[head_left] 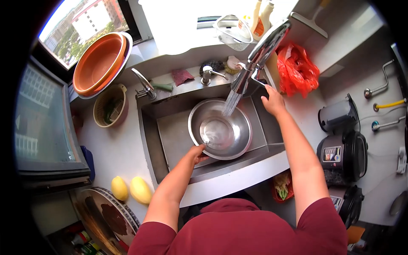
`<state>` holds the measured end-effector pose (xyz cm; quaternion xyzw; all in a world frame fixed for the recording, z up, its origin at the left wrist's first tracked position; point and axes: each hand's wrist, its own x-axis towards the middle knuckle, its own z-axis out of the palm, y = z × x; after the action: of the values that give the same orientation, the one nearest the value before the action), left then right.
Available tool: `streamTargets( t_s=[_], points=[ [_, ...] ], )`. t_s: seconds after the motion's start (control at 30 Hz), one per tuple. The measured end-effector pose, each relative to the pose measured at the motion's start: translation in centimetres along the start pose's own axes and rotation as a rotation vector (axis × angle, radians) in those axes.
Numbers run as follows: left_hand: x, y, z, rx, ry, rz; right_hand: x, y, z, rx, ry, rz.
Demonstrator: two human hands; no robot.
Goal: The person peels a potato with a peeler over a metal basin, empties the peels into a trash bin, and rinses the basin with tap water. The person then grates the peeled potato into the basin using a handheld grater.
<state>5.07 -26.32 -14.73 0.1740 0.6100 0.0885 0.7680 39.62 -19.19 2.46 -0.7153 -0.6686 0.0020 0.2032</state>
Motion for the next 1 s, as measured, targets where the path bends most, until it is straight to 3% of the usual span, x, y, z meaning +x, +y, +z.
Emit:
streamTargets(
  t_s=[0.07, 0.13, 0.2, 0.27, 0.33, 0.43, 0.5, 0.57, 0.6, 0.63, 0.67, 0.7, 0.73, 0.77, 0.8, 0.87, 0.93, 1.0],
  points=[
    [0.6, -0.1, 1.2, -0.019, -0.006, -0.002, -1.3, -1.9, 1.5, 0.259, 0.207, 0.001],
    [1.2, -0.2, 1.5, -0.022, -0.053, -0.02, -2.6, -4.0, 4.6, 0.714, 0.183, 0.311],
    [0.6, 0.0, 2.1, -0.035, 0.033, 0.017, -3.6, -5.9, 7.3, 1.433, -0.13, 0.787],
    [0.5, -0.3, 2.0, -0.046, 0.161, 0.032, -3.8, -7.5, 9.9, 1.955, -0.246, 1.147],
    [1.7, -1.0, 1.6, -0.071, 0.324, 0.031, -3.4, -9.1, 11.7, 2.09, -0.211, 1.219],
    [3.2, -1.8, 2.0, 0.149, 0.867, 0.22, -2.5, -9.8, 12.2, 2.305, -0.201, 1.218],
    [3.4, -2.1, 2.1, 0.656, 1.258, 0.843, -2.2, -9.3, 12.3, 2.445, -0.246, 1.108],
    [1.3, 1.9, 4.0, 0.466, 0.917, 1.158, -2.1, -9.0, 10.3, 2.26, -0.337, 0.91],
    [3.0, 3.3, 4.8, 0.185, 0.556, 1.115, -2.2, -8.9, 8.7, 2.16, -0.375, 0.817],
    [1.9, 5.7, 6.6, -0.035, 0.222, 0.889, -2.3, -8.4, 7.1, 1.961, -0.444, 0.758],
    [-2.1, 8.7, 9.0, -0.266, 0.005, 0.652, -2.3, -8.1, 5.8, 1.737, -0.372, 0.687],
    [-2.4, 10.3, 10.4, -0.418, -0.106, 0.606, -2.3, -7.9, 4.7, 1.512, -0.301, 0.614],
    [-1.9, 11.9, 11.8, -0.548, -0.167, 0.571, -2.3, -7.7, 3.8, 1.288, -0.231, 0.543],
    [-1.8, 13.3, 12.9, -0.592, -0.181, 0.546, -1.8, -7.5, 3.5, 1.194, -0.026, 0.378],
    [-2.2, 14.7, 13.9, -0.581, -0.175, 0.505, -0.9, -7.4, 3.2, 1.088, 0.171, 0.215],
    [-2.0, 16.3, 14.8, -0.5, -0.234, 0.491, 1.2, -10.0, 0.1, 1.021, 0.322, -0.005],
    [-3.6, 17.0, 14.8, -0.399, -0.251, 0.508, 3.7, -10.8, -2.3, 1.017, 0.047, -0.06],
    [-4.6, 16.4, 13.7, -0.325, -0.125, 0.536, 5.6, -10.9, -2.3, 1.092, -0.044, -0.006]
  ],
)
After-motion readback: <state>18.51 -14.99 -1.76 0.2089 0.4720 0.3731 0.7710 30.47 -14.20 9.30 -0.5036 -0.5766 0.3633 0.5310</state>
